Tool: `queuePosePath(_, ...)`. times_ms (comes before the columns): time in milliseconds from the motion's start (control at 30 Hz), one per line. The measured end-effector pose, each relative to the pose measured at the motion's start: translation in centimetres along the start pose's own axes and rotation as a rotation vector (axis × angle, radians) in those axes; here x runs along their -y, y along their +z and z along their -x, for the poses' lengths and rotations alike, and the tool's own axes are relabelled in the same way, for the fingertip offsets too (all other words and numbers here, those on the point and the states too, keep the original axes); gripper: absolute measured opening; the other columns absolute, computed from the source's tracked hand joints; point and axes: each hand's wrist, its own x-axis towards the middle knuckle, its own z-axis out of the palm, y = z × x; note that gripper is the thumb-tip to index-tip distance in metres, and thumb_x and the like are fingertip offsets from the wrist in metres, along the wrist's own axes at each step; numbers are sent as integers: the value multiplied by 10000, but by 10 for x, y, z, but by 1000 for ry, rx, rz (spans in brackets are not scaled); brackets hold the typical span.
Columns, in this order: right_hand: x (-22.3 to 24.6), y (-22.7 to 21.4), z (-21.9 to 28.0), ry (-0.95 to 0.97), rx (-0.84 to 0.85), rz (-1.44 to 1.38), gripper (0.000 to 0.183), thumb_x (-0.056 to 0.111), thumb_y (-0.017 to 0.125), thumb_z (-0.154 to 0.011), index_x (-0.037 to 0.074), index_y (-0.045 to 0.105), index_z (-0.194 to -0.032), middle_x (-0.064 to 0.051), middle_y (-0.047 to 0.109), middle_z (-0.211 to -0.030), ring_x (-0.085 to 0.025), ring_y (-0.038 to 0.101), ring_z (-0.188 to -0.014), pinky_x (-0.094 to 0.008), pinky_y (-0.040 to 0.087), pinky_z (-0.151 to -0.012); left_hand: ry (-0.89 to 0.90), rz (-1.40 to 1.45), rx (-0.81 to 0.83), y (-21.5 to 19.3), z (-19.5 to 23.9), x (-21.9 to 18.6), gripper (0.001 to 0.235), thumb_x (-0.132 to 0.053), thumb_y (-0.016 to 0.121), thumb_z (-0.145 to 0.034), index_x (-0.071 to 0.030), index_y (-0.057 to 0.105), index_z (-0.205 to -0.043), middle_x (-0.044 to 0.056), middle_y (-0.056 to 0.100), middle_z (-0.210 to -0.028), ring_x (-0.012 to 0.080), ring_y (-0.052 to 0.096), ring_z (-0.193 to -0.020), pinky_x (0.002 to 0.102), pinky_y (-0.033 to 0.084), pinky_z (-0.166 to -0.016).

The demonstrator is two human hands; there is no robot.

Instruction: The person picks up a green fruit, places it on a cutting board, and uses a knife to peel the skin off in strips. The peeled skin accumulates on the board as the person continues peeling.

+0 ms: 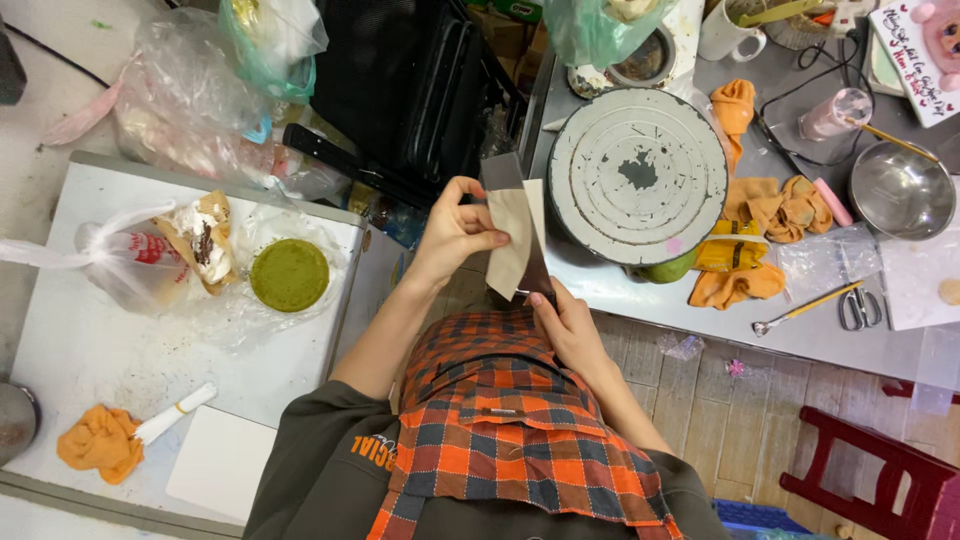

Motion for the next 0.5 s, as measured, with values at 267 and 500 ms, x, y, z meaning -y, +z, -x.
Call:
queuePosePath(267,14,10,10,23,59,42,359,289,476,-1029,59,562,-1292,7,477,-494,-90,477,-395,-276,418,-416,74,19,-46,-23,3,-13,541,100,798,-815,-69,436,-1180,102,733,-868,158,734,-832,291,617,-779)
queuePosePath(500,-18,4,23,22,70,140,354,319,509,-1037,31,645,-1191,18,504,-530,-105,464,-463,-301,397,-454,346,79,-301,-67,-25,-34,480,91,762,-801,-50,532,-1198,27,691,-942,145,684,-882,298,610,-803)
